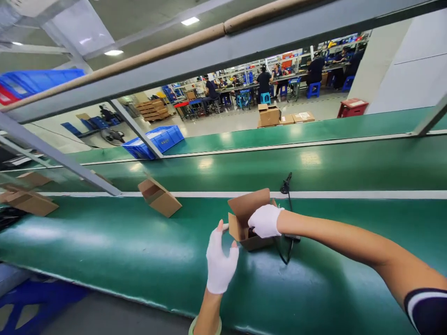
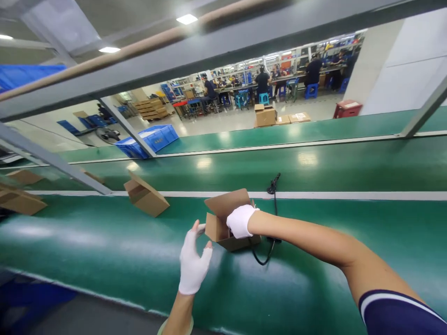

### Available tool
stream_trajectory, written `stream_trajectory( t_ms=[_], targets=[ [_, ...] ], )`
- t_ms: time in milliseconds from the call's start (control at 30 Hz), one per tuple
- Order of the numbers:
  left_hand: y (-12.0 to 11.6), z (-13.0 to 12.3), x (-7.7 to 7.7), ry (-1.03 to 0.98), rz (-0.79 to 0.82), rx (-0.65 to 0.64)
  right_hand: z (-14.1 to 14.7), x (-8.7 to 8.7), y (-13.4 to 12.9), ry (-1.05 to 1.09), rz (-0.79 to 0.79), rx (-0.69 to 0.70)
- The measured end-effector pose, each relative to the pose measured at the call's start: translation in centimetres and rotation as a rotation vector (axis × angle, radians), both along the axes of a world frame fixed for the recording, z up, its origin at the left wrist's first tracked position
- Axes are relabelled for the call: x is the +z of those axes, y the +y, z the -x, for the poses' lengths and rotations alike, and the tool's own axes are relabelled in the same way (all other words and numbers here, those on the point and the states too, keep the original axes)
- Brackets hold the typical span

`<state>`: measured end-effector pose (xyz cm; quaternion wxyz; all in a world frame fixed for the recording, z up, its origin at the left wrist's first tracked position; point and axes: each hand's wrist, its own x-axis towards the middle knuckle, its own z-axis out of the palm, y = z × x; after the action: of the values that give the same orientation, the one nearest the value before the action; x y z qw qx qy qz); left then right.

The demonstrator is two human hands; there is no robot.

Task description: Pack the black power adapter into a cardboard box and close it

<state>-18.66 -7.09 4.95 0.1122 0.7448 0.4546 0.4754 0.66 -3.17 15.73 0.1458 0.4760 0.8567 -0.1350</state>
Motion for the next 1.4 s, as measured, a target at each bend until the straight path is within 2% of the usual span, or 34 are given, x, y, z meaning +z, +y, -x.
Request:
stream_trajectory(
  t_ms=[67, 100, 167, 200, 267, 300, 333, 400, 500, 567, 633, 767, 867, 967, 1067, 1167, 1233, 1300, 1400],
  targets=[
    [-1.5, -0.4, 0.3, 0.006, -0.241, 0.044, -1.8, 0.4, -0.2, 0.078, -0.128, -0.002],
    [-2.4, -0.7, 0.5, 0.031, -0.304, 0.004, -3.1, 0.8, -0.2, 0.144, -0.222, -0.018],
    [-4.3, -1.9, 1.1, 0.098, -0.342, -0.212, -6.3, 1.2, 0.4, 0.218, -0.384, -0.123],
    [-5.2, -2.9, 1.3, 0.122, -0.34, -0.348, -7.9, 1.2, 1.0, 0.186, -0.408, -0.21],
    [-6.6, -5.7, 1.7, 0.166, -0.293, -0.554, -10.8, 0.2, 2.8, 0.016, -0.342, -0.393],
    [-7.0, -7.4, 1.7, 0.198, -0.252, -0.579, -12.0, -0.7, 3.8, -0.075, -0.287, -0.462],
    [-7.2, -9.2, 1.7, 0.259, -0.189, -0.557, -12.9, -1.9, 4.9, -0.141, -0.242, -0.507],
    [-6.9, -13.0, 1.2, 0.443, -0.029, -0.414, -14.2, -4.6, 6.7, -0.201, -0.202, -0.509],
    [-5.0, -17.6, 0.1, 0.704, 0.224, -0.175, -15.1, -8.6, 8.2, -0.213, -0.232, -0.381],
    [-3.5, -19.5, -1.0, 0.765, 0.322, -0.062, -15.4, -10.4, 8.4, -0.207, -0.275, -0.309],
    [-2.4, -20.4, -2.1, 0.774, 0.352, -0.003, -16.0, -11.6, 8.1, -0.196, -0.321, -0.278],
    [-1.9, -20.6, -4.3, 0.78, 0.378, 0.026, -18.3, -12.5, 6.6, -0.171, -0.391, -0.277],
    [-2.0, -20.2, -5.1, 0.729, 0.418, 0.035, -20.4, -12.3, 4.5, -0.176, -0.416, -0.295],
    [-2.2, -19.6, -5.1, 0.661, 0.461, -0.004, -21.9, -11.8, 2.3, -0.19, -0.446, -0.302],
    [-2.7, -18.4, -4.4, 0.579, 0.453, -0.157, -22.5, -12.2, 0.4, -0.168, -0.463, -0.258],
    [-3.6, -16.5, -2.8, 0.463, 0.381, -0.334, -22.2, -13.2, -1.3, -0.065, -0.398, -0.237],
    [-4.1, -14.8, -1.0, 0.251, 0.282, -0.467, -21.4, -12.9, -2.3, 0.086, -0.374, -0.259],
    [-4.5, -13.0, 1.3, -0.012, 0.169, -0.598, -20.1, -11.1, -3.5, 0.32, -0.369, -0.316],
    [-4.9, -10.1, 5.4, -0.304, 0.107, -0.724, -17.0, -5.5, -5.3, 0.801, -0.32, -0.419]
  ],
)
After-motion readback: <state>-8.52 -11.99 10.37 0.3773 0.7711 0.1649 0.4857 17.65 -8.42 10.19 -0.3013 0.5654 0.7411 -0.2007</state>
